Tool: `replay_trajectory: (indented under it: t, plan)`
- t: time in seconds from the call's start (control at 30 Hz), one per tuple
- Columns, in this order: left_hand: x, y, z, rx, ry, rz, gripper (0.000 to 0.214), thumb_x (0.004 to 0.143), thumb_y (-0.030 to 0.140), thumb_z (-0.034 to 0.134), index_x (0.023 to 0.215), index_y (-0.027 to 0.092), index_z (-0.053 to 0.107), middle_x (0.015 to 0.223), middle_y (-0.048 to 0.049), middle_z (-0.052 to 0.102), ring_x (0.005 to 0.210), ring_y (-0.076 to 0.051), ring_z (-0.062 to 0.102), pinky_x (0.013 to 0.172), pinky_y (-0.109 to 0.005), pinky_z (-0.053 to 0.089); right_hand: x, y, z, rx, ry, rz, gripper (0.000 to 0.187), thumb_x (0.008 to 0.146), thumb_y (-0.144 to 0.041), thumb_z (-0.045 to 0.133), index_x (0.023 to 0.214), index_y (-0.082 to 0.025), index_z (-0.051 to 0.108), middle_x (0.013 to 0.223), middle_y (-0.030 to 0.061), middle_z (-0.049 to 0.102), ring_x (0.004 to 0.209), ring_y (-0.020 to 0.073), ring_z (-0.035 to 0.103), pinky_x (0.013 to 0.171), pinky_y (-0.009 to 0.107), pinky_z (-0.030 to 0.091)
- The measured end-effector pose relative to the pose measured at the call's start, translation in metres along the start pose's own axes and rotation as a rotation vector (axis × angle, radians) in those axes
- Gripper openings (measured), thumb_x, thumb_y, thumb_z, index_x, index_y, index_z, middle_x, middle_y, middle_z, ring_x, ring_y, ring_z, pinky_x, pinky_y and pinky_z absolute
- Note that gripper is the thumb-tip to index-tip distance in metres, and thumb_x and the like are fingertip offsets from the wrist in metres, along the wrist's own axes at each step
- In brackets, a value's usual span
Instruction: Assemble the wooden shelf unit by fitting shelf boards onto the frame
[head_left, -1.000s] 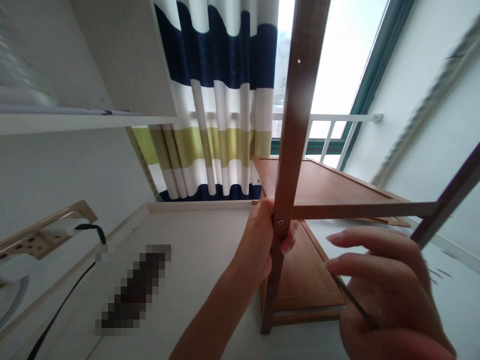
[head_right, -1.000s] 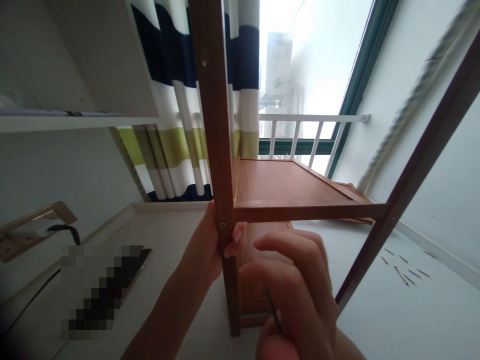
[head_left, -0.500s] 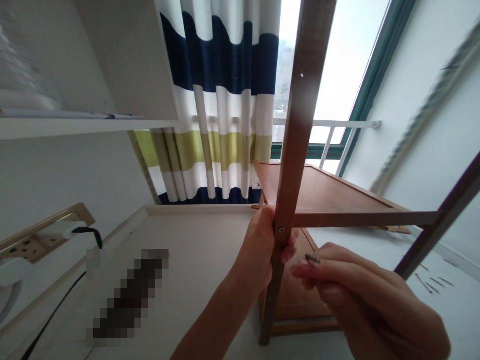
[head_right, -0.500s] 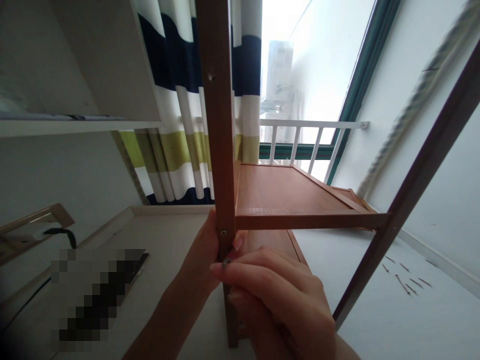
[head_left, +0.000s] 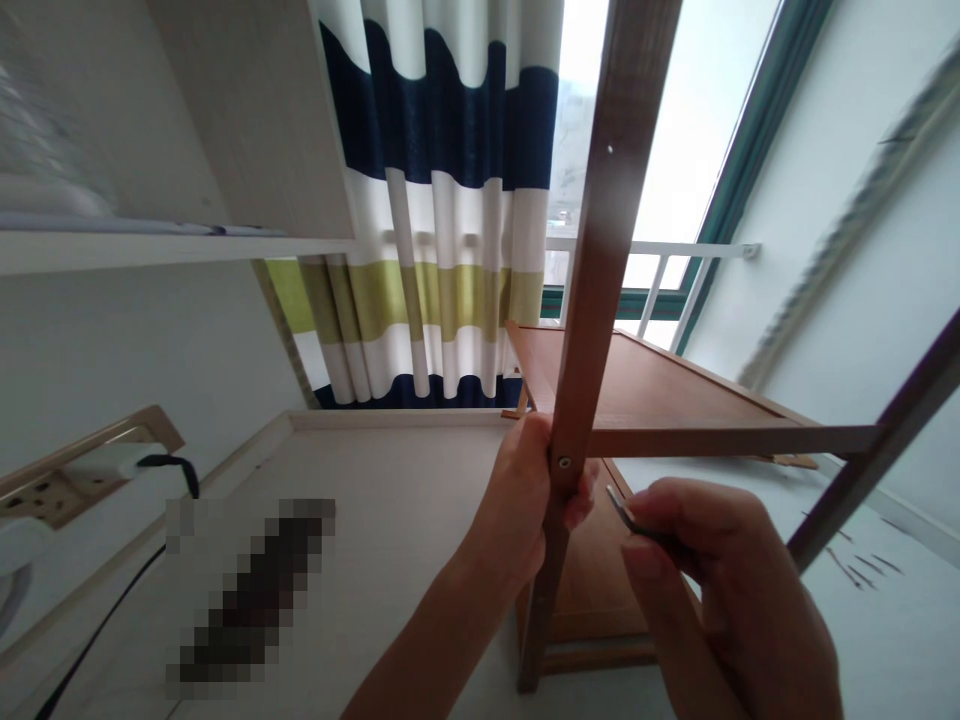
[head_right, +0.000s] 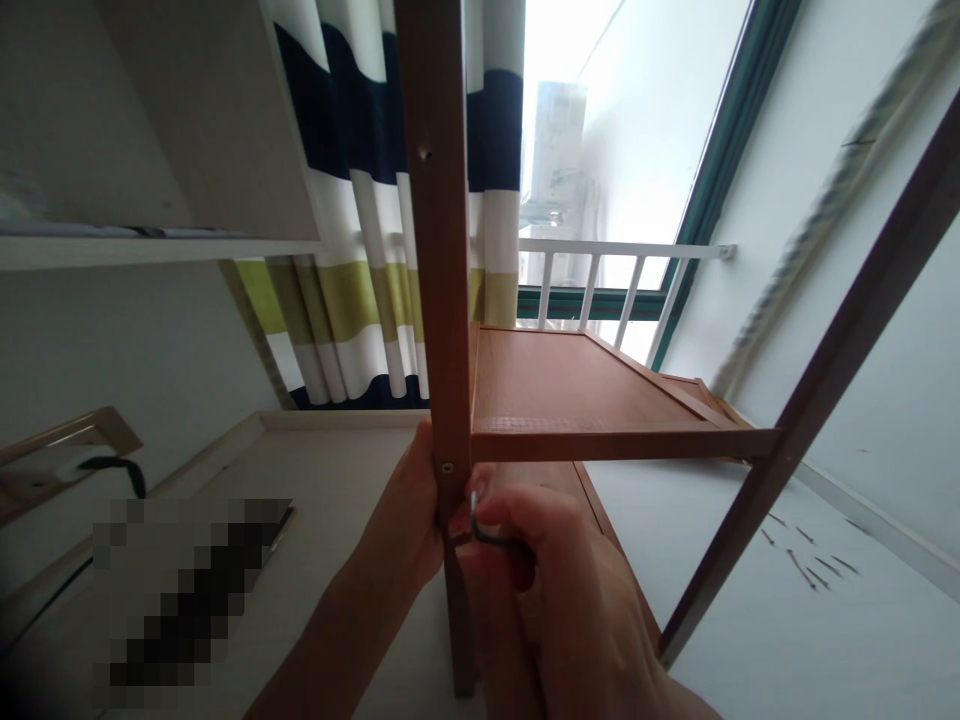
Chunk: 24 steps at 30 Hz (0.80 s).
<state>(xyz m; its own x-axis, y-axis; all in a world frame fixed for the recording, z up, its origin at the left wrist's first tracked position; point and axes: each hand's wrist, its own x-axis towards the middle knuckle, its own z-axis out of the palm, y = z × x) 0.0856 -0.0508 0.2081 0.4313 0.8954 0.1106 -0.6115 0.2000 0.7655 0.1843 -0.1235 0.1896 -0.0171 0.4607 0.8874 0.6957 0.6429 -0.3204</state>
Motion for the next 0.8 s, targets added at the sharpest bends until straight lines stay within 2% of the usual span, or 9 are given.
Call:
replay_trajectory:
  t: [0.13, 0.27, 0.33, 0.47, 0.53, 0.67, 0.8]
  plan:
    - [0.001, -0.004, -0.003, -0.004, -0.045, 0.061, 0.025, 0.076, 0.033, 0.043, 0.056, 0.017, 0.041, 0.045, 0.0037, 0.042, 0.034, -0.005, 0.032, 0.030, -0.014, 0.020, 0.003, 0.007, 0.005, 0.100, -0.071, -0.003, 0.020, 0.082, -0.009, 0.051, 0.099, -0.018, 0.048, 0.092, 0.0044, 0.057, 0.077, 0.0133, 0.059, 0.066, 0.022, 0.051]
    - [0.001, -0.004, -0.004, 0.009, -0.051, 0.077, 0.032, 0.074, 0.038, 0.048, 0.052, 0.016, 0.042, 0.044, 0.0032, 0.042, 0.034, -0.005, 0.032, 0.031, -0.016, 0.020, 0.007, 0.013, 0.009, 0.151, -0.123, -0.099, 0.025, 0.080, -0.003, 0.051, 0.100, -0.016, 0.045, 0.095, 0.0054, 0.053, 0.087, 0.0136, 0.056, 0.072, 0.025, 0.049]
    - [0.001, -0.004, -0.004, 0.005, -0.004, 0.084, 0.030, 0.072, 0.037, 0.051, 0.052, 0.016, 0.043, 0.044, 0.0036, 0.044, 0.034, -0.005, 0.034, 0.031, -0.017, 0.021, 0.009, 0.013, 0.011, 0.154, -0.134, -0.152, 0.027, 0.078, 0.000, 0.052, 0.100, -0.015, 0.045, 0.095, 0.0052, 0.053, 0.086, 0.0133, 0.054, 0.072, 0.026, 0.047]
    - [0.001, -0.005, -0.005, -0.026, 0.185, 0.123, 0.022, 0.063, 0.030, 0.062, 0.055, 0.017, 0.046, 0.047, 0.0055, 0.047, 0.040, -0.007, 0.044, 0.031, -0.018, 0.026, 0.012, 0.013, 0.014, 0.152, -0.137, -0.192, 0.024, 0.078, 0.000, 0.051, 0.097, -0.014, 0.045, 0.089, 0.0045, 0.052, 0.076, 0.0128, 0.050, 0.064, 0.027, 0.044]
    - [0.002, -0.005, -0.005, -0.017, 0.219, 0.127, 0.019, 0.062, 0.029, 0.063, 0.059, 0.017, 0.049, 0.049, 0.0053, 0.049, 0.042, -0.008, 0.047, 0.031, -0.018, 0.026, 0.013, 0.014, 0.016, 0.136, -0.130, -0.192, 0.020, 0.080, -0.002, 0.050, 0.094, -0.014, 0.046, 0.085, 0.0041, 0.052, 0.074, 0.0133, 0.049, 0.061, 0.028, 0.043]
    - [0.002, -0.006, -0.007, -0.002, 0.206, 0.118, 0.018, 0.064, 0.031, 0.061, 0.062, 0.016, 0.052, 0.049, 0.0049, 0.050, 0.043, -0.009, 0.048, 0.031, -0.019, 0.025, 0.013, 0.014, 0.017, 0.125, -0.148, -0.190, 0.018, 0.080, -0.002, 0.049, 0.093, -0.015, 0.045, 0.083, 0.0038, 0.052, 0.073, 0.0135, 0.050, 0.060, 0.027, 0.042]
    - [0.002, -0.007, -0.008, -0.001, 0.150, 0.114, 0.014, 0.067, 0.029, 0.057, 0.064, 0.016, 0.053, 0.048, 0.0062, 0.048, 0.037, -0.007, 0.042, 0.030, -0.020, 0.025, 0.014, 0.009, 0.014, 0.042, -0.120, -0.178, 0.017, 0.079, -0.003, 0.052, 0.091, -0.015, 0.048, 0.085, 0.0045, 0.052, 0.075, 0.0142, 0.050, 0.062, 0.029, 0.044]
